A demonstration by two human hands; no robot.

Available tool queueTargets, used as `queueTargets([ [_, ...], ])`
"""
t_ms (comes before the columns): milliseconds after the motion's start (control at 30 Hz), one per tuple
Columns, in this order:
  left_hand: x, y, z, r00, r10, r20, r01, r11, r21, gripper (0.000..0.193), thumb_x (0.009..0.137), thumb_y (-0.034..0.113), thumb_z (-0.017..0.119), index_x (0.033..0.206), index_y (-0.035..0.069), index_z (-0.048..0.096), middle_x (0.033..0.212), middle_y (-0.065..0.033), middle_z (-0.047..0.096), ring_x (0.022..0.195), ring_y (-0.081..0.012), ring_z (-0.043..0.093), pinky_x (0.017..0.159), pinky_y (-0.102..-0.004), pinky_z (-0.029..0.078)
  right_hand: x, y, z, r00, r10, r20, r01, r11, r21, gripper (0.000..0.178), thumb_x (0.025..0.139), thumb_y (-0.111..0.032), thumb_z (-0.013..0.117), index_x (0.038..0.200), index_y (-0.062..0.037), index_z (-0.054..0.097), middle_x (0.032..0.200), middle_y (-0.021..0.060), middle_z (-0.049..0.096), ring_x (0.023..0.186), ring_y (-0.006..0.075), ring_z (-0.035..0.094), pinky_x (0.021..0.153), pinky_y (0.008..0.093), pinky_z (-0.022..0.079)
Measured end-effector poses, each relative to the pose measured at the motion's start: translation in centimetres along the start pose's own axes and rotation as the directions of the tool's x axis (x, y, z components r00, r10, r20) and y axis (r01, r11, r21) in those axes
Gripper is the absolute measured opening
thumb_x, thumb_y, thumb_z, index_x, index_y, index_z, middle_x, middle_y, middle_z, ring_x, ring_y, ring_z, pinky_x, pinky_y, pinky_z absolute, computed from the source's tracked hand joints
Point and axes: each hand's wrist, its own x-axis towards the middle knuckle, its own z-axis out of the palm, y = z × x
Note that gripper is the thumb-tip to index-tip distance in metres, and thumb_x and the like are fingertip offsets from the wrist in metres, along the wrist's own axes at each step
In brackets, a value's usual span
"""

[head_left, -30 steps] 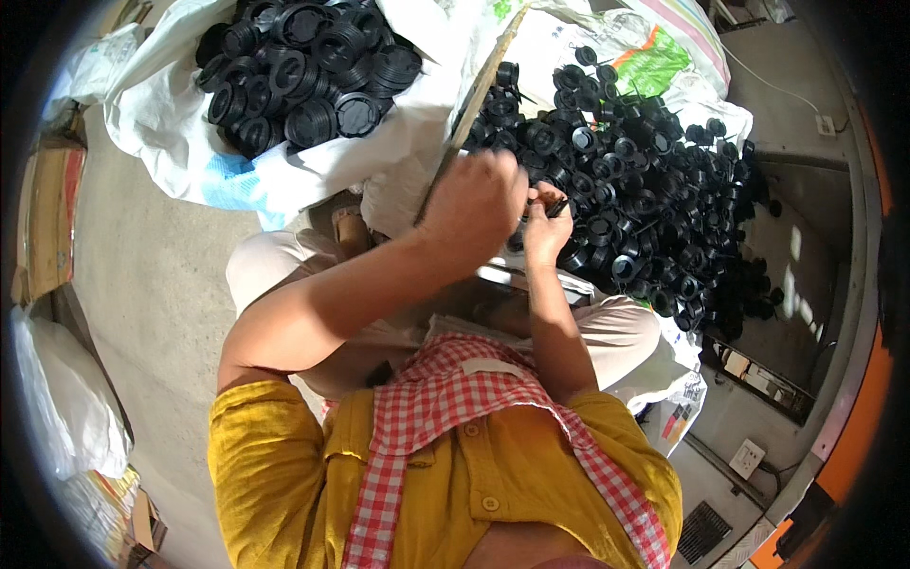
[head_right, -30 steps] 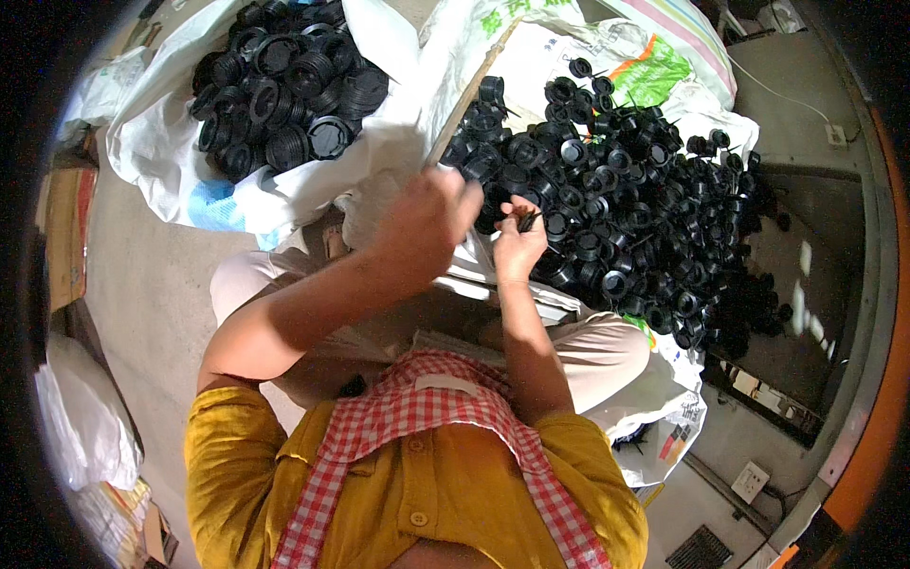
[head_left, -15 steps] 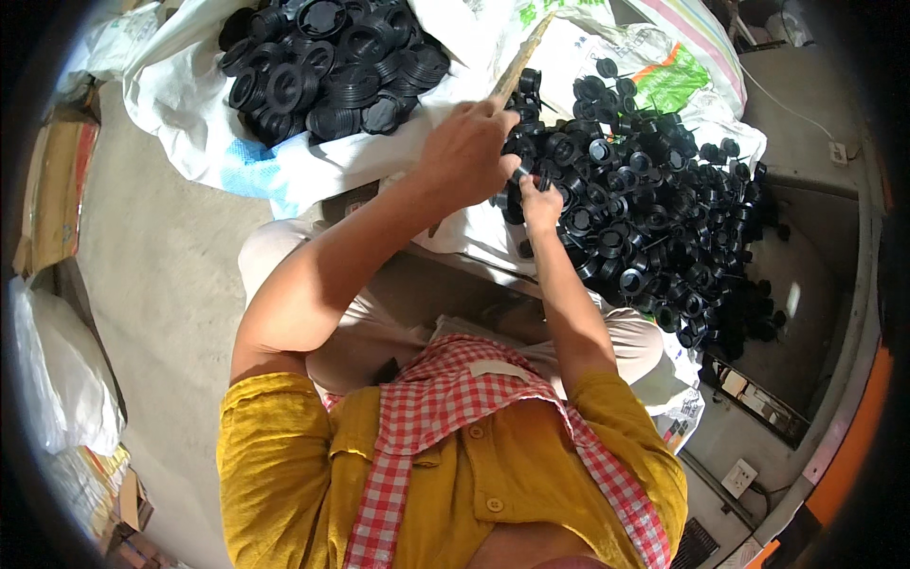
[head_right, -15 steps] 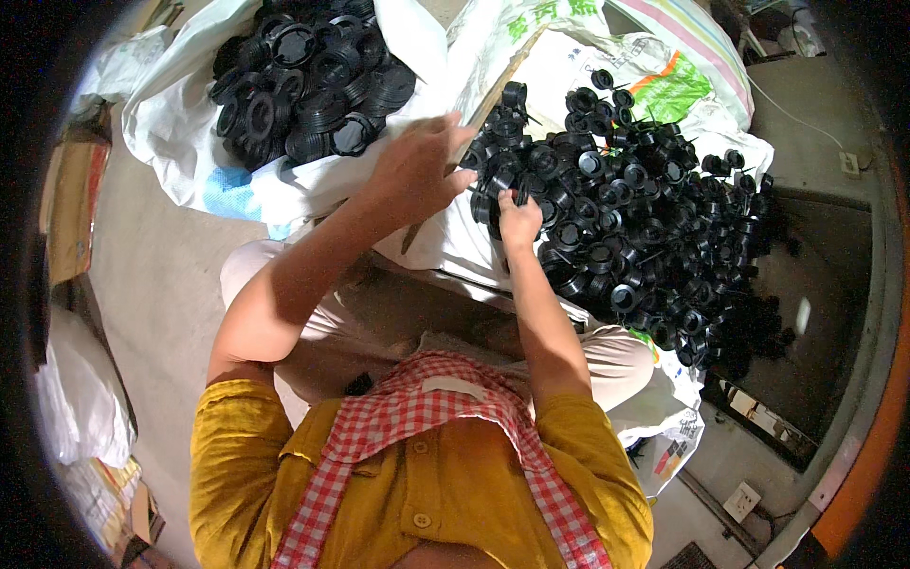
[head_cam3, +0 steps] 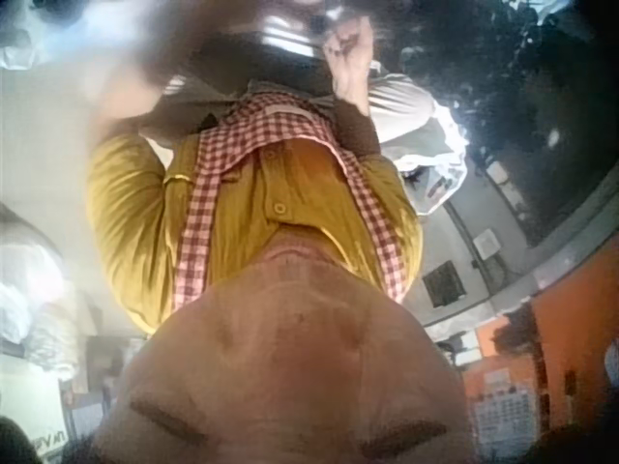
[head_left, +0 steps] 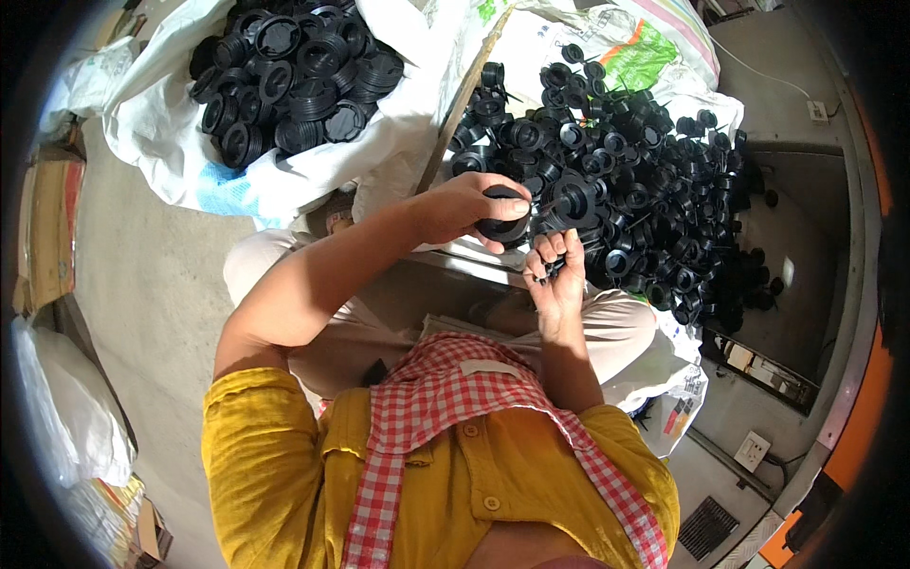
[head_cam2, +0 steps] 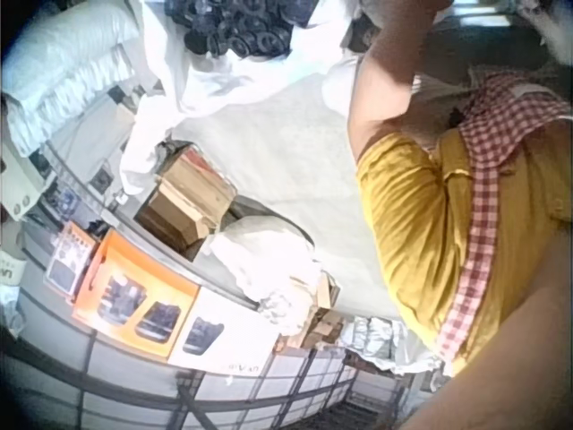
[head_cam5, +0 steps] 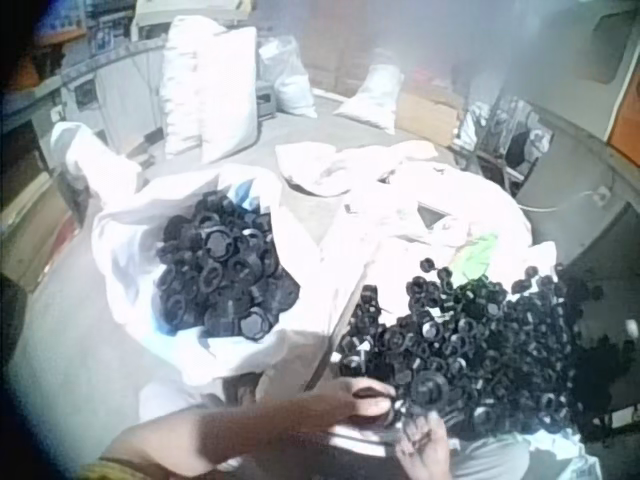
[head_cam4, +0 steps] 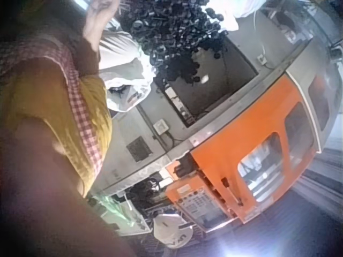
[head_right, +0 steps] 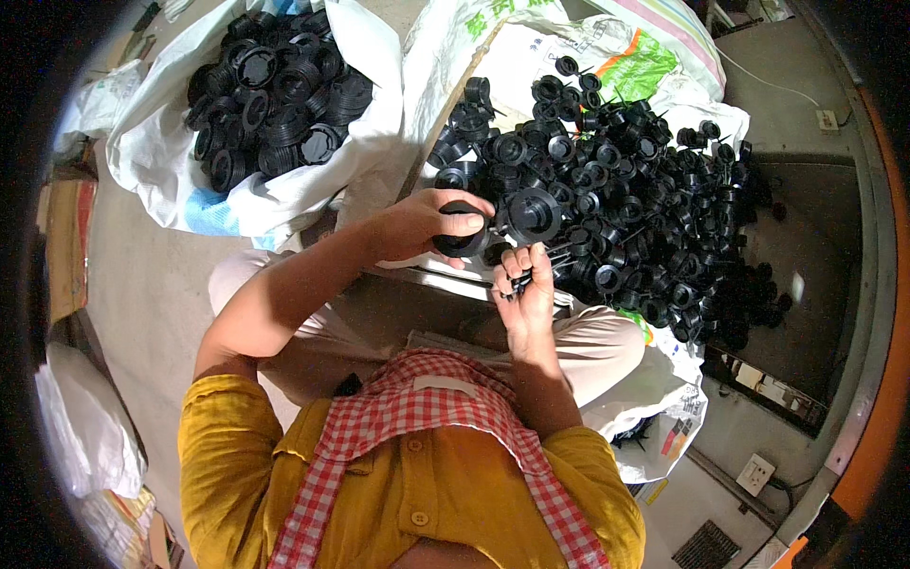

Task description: The person sits on the floor and repeatedly picks up black plastic caps and threaded bases, then screws them together by hand. The assembled units are placed into a white sack to the left, while loose parts remain in a pile on the right.

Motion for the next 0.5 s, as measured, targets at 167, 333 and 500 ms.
queueTargets([
  [167, -0.2, -0.6, -1.2, 0.982, -0.073, -0.176, 0.131, 0.931, 0.341, 0.040, 0.078, 0.030, 0.072, 0.103, 0.001, 0.061, 0.086, -0.0081, 0.062, 0.071, -0.0170, 0.062, 0.057, -0.0301, 0.055, -0.7, -3.1, -1.4, 0.706, -0.546, 0.451, 0.458, -0.134, -0.879, 0.043, 0.073, -0.008, 0.078, 0.113, -0.0011, 0.063, 0.079, -0.0005, 0.056, 0.068, 0.0126, 0.053, 0.061, 0.0263, 0.047],
  [333, -0.6, -2.5, -0.6, 0.983, -0.131, 0.125, 0.068, 0.907, 0.415, 0.044, 0.076, 0.027, 0.074, 0.109, 0.001, 0.059, 0.095, -0.0078, 0.062, 0.081, -0.0164, 0.061, 0.061, -0.0297, 0.055, -1.2, -3.2, 2.7, 0.676, 0.159, 0.719, 0.735, -0.217, -0.643, 0.024, 0.064, -0.018, 0.081, 0.082, -0.0086, 0.070, 0.073, 0.0049, 0.059, 0.064, 0.0215, 0.059, 0.056, 0.0323, 0.048],
  [500, -0.4, -3.8, -0.4, 0.972, 0.035, 0.234, -0.177, 0.765, 0.619, 0.042, 0.075, 0.022, 0.075, 0.107, 0.002, 0.058, 0.096, -0.0084, 0.063, 0.092, -0.0201, 0.061, 0.078, -0.0330, 0.051, -1.2, -3.2, 3.6, 0.646, 0.225, 0.729, 0.763, -0.162, -0.626, 0.017, 0.065, -0.005, 0.075, 0.075, -0.0076, 0.060, 0.073, 0.0060, 0.056, 0.067, 0.0259, 0.058, 0.058, 0.0335, 0.048],
])
